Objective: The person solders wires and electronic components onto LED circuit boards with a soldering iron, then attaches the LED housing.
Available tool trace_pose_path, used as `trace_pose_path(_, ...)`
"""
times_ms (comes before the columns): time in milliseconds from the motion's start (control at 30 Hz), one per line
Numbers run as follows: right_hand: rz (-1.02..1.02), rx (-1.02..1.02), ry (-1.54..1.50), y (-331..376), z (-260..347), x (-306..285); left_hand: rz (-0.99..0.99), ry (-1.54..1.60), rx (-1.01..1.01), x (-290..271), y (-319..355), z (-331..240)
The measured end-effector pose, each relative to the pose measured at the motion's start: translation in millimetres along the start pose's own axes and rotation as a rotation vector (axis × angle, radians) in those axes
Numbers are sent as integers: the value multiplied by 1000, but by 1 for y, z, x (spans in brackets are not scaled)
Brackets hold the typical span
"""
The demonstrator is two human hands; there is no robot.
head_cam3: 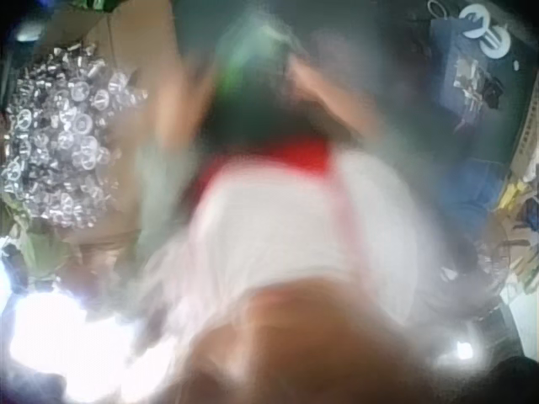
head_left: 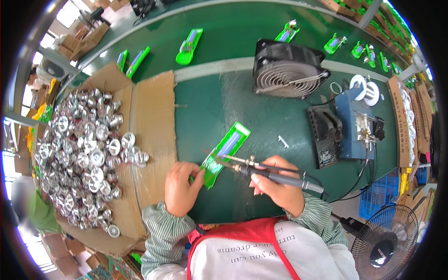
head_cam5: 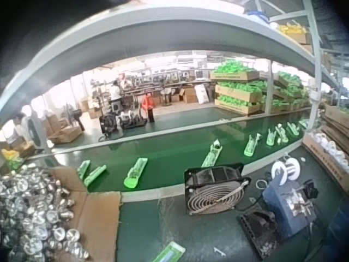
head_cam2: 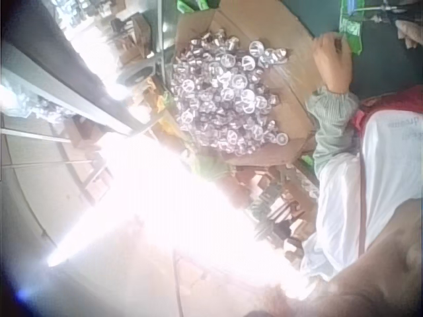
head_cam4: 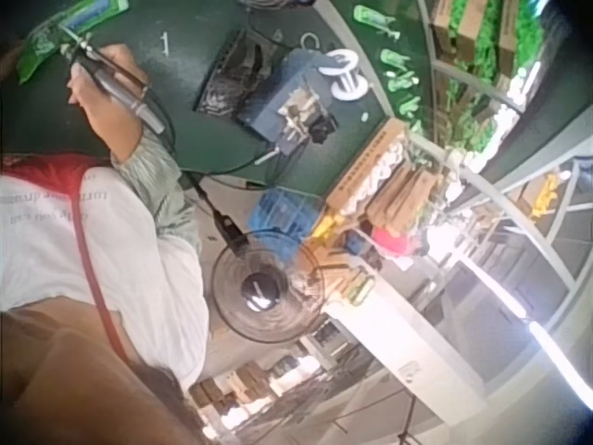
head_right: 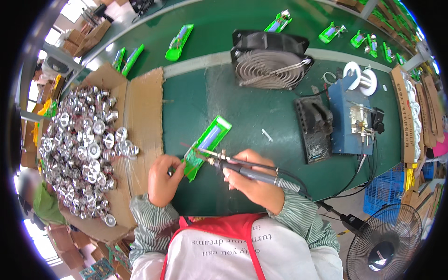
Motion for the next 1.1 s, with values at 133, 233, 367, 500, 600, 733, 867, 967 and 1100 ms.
trace_pose_path(133,29,-8,-42,2,3,-3,-16,9,-47,-1,4,2)
trace_pose_path(233,34,-3,8,8,6,-5,-19,1,-28,-1,7,1)
trace_pose_path(367,34,-42,-18,14,8,-9,-17,11,17,1,8,1)
trace_pose_path(500,29,-9,-33,21,8,-12,-100,254,1,-3,13,9)
trace_pose_path(600,44,3,-4,23,5,-13,-140,822,-461,7,27,39)
trace_pose_path(733,49,6,-61,17,0,-9,-119,712,-549,5,31,50)
trace_pose_path(867,30,50,-68,15,7,-7,-108,149,-23,-9,5,6)
trace_pose_path(967,3,-7,-3,8,5,-10,-48,112,-46,-10,-11,1)
trace_pose_path(1100,31,34,-2,9,2,-1,62,4,-4,-1,-2,5)
Point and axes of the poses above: each hand's wrist, its own y-axis away from the middle knuckle, its own x-axis out of the palm, z = x × y, the point moved 6 cm from there along -y, towards the middle knuckle, and after that the axes turned 11 degrees about y, right-handed, at the moved point
